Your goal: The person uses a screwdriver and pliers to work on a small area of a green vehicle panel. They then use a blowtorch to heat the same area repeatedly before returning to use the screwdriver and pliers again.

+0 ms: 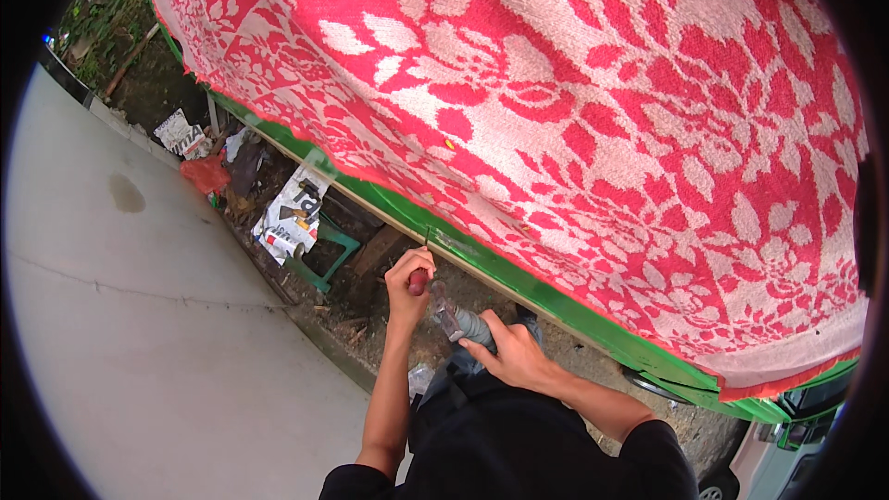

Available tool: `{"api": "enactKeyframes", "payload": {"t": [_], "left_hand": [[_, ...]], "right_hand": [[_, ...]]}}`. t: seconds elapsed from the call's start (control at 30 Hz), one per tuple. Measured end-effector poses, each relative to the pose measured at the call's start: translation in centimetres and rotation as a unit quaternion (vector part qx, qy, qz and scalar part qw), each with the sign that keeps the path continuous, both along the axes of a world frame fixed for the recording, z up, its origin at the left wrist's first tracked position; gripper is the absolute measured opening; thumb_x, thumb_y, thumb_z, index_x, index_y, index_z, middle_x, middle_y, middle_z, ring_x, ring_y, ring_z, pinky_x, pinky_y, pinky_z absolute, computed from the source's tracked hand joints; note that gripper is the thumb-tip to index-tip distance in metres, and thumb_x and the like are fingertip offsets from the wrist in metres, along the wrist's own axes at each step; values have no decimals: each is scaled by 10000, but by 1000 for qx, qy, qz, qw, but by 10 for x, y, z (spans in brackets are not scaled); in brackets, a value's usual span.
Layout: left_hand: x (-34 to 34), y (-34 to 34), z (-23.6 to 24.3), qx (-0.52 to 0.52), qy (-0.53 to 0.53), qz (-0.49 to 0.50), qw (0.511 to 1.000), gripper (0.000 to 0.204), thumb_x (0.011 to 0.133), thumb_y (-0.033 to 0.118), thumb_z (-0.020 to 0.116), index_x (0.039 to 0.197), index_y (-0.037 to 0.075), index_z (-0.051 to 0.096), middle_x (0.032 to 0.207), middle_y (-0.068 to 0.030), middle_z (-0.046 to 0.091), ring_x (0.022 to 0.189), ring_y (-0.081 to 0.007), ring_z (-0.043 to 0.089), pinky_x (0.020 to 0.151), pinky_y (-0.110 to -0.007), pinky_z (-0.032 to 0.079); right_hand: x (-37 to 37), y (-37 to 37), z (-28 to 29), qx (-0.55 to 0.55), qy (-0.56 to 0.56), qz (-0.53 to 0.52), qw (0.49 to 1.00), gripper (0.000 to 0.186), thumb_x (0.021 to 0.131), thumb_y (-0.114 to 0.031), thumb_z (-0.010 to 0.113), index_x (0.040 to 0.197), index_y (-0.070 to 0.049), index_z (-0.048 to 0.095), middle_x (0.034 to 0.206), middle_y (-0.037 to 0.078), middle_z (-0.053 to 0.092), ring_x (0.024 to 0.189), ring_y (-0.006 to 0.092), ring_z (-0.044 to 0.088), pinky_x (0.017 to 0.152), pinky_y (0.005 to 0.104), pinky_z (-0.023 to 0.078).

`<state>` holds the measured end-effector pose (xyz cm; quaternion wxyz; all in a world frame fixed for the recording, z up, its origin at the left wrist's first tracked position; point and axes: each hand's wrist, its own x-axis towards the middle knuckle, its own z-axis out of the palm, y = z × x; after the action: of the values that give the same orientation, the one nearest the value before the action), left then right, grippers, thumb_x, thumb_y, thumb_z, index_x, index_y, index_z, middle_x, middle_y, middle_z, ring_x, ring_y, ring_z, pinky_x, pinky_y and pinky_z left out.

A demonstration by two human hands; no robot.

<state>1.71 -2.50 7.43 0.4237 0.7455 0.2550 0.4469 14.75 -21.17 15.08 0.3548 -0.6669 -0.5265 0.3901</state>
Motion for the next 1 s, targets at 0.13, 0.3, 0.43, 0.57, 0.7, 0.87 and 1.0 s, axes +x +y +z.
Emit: {"api": "enactKeyframes", "payload": {"t": [0.13,0.3,0.43,0.57,0.7,0.87,1.0], "left_hand": [[2,2,8,-25,-27,27,999,304,558,-238,504,767,-18,523,786,-102,595,787,-246,630,931,-371,516],[7,3,15,-67,-46,35,996,311,562,-246,499,773,-18,523,810,-102,616,751,-199,623,765,-299,513],[8,4,7,-56,-41,18,997,312,562,-241,505,777,-16,530,811,-99,616,741,-194,623,748,-292,507],[8,0,3,-31,-51,7,998,251,594,-190,531,769,-10,535,804,-98,617,755,-208,626,822,-324,514],[8,-4,-5,-16,-53,8,998,150,663,-108,586,764,-6,543,793,-96,616,775,-222,628,877,-361,513],[9,-5,-1,19,-50,-24,998,109,720,-31,649,777,-2,561,787,-89,610,790,-233,635,926,-390,516],[8,-9,-8,39,-8,-50,998,117,743,30,662,787,0,558,796,-87,600,799,-242,636,964,-416,512]], "right_hand": [[-1,1,6,5,14,-1,1000,414,972,-374,671,1104,-25,490,649,258,617,660,499,641,589,538,490],[-6,0,9,11,23,-14,1000,412,973,-363,673,1129,-25,500,640,241,616,651,481,648,587,516,495],[-7,0,9,17,18,-10,1000,411,971,-367,675,1129,-29,503,641,237,616,647,478,649,584,516,495],[-7,-1,17,1,19,-4,1000,413,967,-370,679,1134,-34,508,646,241,616,653,483,647,586,522,495],[-8,-2,17,40,6,6,999,368,948,-274,716,1151,-31,528,631,194,603,589,408,656,541,441,491],[-5,-1,19,19,13,4,1000,403,954,-345,698,1145,-37,522,639,228,608,644,463,649,581,502,496],[-2,-1,20,11,15,4,1000,427,950,-383,695,1135,-39,525,641,242,616,664,489,650,595,529,505]]}}
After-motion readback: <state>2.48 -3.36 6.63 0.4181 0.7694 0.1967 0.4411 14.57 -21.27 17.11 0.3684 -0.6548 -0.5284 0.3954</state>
